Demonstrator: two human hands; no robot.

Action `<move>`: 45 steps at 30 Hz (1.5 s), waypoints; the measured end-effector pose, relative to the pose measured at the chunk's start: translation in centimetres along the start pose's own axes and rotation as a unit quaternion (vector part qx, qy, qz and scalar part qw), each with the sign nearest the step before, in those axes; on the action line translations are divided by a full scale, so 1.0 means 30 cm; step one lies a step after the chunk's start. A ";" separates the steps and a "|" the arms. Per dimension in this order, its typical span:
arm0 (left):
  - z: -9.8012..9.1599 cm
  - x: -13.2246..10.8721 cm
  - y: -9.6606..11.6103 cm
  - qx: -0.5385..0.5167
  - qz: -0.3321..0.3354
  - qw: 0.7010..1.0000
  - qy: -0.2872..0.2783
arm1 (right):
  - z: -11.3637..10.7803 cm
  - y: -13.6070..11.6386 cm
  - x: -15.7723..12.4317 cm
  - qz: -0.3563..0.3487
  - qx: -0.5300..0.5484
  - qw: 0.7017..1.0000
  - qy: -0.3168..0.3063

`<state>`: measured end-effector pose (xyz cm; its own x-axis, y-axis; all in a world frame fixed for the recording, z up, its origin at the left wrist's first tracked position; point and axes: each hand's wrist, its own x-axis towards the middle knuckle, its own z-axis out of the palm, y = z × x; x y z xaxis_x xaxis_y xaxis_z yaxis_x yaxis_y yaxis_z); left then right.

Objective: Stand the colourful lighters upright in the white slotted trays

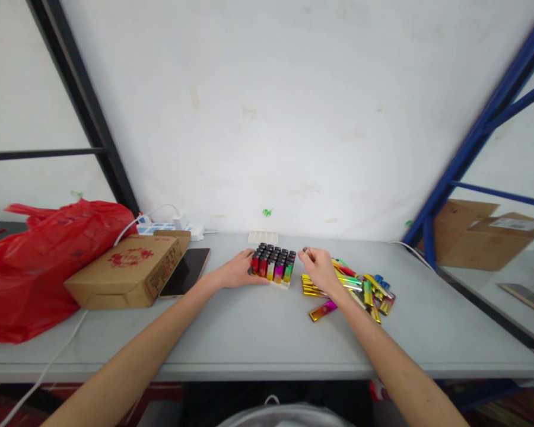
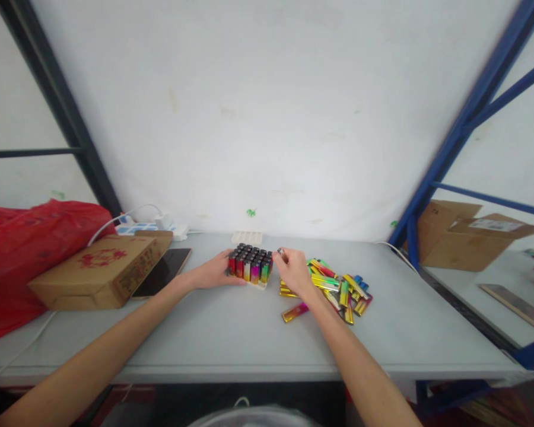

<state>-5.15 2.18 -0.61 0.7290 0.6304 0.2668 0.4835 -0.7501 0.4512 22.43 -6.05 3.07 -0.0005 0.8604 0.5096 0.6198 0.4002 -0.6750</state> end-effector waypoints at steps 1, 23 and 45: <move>-0.001 0.000 0.001 0.001 0.001 1.000 -0.005 | -0.002 -0.002 0.001 0.000 -0.002 1.000 -0.001; -0.015 -0.005 0.021 0.008 -0.008 1.000 -0.028 | -0.069 -0.047 -0.018 -0.125 -0.163 0.954 -0.220; -0.018 -0.003 0.024 0.010 0.003 1.000 -0.024 | -0.078 0.002 -0.001 -0.052 -0.129 0.961 -0.239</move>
<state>-5.13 1.70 0.14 0.7548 0.6151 0.2279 0.4875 -0.7584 0.4326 24.31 -6.81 4.27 -0.3954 0.8915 0.2211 0.7712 0.4530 -0.4473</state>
